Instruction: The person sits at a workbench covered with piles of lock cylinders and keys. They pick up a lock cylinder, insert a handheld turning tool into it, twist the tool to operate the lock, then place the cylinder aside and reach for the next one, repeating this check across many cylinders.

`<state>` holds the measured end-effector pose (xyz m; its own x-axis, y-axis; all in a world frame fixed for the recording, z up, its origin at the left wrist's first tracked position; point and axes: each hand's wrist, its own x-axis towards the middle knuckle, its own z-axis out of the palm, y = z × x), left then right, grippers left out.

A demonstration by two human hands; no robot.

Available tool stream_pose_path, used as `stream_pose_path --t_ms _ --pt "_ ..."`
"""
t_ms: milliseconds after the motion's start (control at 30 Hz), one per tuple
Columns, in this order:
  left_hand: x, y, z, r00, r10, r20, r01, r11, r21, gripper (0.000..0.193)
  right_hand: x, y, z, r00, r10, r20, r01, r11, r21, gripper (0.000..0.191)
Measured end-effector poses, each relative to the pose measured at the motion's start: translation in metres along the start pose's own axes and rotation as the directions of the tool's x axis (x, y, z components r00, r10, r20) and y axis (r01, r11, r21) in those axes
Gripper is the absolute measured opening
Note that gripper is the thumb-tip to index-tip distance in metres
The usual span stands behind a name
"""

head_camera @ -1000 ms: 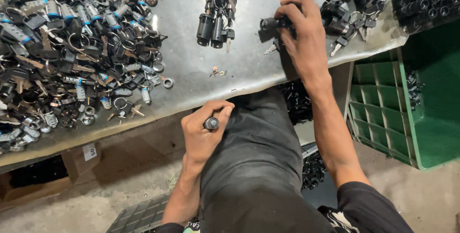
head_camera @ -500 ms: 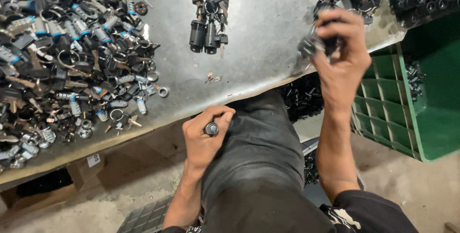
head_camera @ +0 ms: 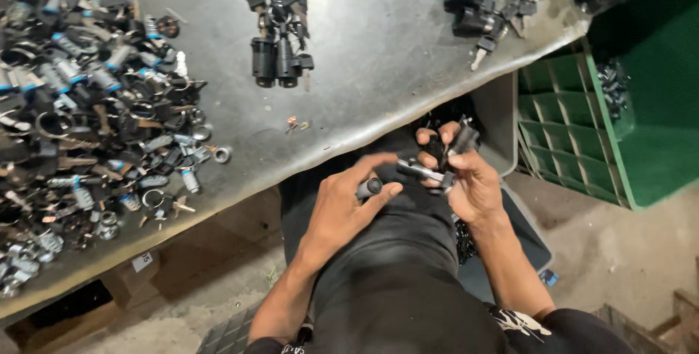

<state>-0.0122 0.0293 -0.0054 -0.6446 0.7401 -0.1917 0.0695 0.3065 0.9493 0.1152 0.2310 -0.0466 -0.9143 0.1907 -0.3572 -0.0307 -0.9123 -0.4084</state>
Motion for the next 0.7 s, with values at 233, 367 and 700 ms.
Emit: stream_pose_path --t_ms 233,367,700 --pt "0.002 0.0 0.039 0.991 0.118 0.056 -0.111 0.987 -0.114 0.036 -0.021 0.029 -0.025 0.966 0.025 -0.258 -0.027 1.0 -0.007 0.044" --pt "-0.001 -0.002 0.051 0.983 0.144 0.113 -0.131 0.984 -0.117 0.031 -0.035 0.033 -0.039 0.992 0.07 -0.101 -0.057 0.991 0.125 0.048" --pt "0.007 -0.022 0.027 0.997 -0.062 -0.052 0.044 0.957 -0.288 0.01 -0.127 -0.012 -0.124 0.632 -0.257 -0.731 -0.188 0.865 -0.466 0.024"
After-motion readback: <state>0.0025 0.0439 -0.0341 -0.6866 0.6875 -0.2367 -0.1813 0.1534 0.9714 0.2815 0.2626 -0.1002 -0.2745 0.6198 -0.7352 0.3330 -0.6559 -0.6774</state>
